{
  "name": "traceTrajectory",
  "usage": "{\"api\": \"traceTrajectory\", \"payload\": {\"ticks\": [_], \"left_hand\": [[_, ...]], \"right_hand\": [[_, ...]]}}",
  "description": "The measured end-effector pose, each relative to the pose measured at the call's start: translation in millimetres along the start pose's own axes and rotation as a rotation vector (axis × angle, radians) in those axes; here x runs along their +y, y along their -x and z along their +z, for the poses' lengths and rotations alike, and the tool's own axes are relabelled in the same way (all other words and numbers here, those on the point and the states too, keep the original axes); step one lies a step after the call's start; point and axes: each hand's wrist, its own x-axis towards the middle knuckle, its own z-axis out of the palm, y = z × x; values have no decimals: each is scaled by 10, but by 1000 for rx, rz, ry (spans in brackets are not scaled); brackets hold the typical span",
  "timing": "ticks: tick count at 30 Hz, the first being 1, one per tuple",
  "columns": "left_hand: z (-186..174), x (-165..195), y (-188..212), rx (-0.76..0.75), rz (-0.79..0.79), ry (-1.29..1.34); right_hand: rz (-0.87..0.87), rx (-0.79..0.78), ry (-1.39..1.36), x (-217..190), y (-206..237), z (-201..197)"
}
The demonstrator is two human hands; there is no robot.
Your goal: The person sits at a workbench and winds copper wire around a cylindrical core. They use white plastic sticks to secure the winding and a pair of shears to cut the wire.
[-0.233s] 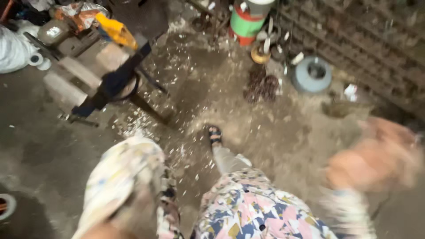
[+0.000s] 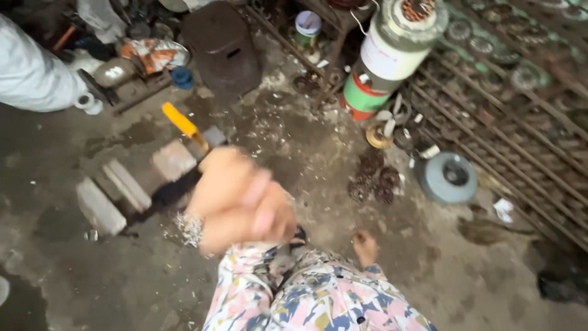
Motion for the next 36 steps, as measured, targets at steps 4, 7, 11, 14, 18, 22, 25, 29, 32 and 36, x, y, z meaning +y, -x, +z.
{"api": "traceTrajectory", "payload": {"ticks": [4,7,11,14,18,22,25,29,32,36], "left_hand": [[641,-1139,317,-178,-357,162],[1150,-1865,430,17,-341,212],[1172,-3090,519,75,-205,238],[1212,-4192,443,-158,-19,323],[1520,-5757,323,-791,-139,206],[1715,-7254,737,-1081,-370,-224],[1718,-8479,1337,-1198,-534,-324],[1598,-9654,2231,-1065,-821,-439],[1670,-10261,2810,-982,-821,-624],[1958,-10952,3237,-923,-1150,-714]], "right_hand": [[43,-431,-58,-218,-891,344],[-286,-411,239,-473,-1675,374],[-312,-381,290,-555,-2813,811],[-234,-333,310,-532,-3658,1148],[-189,-254,331,-935,-4896,1464],[-153,-193,322,-1570,-6165,1848],[-121,-187,303,-1959,-7222,2192],[-96,-330,105,-2386,-8462,2844],[-204,-419,-5,-2866,-9272,3344],[-209,-483,19,-3443,-10160,3825]]}}
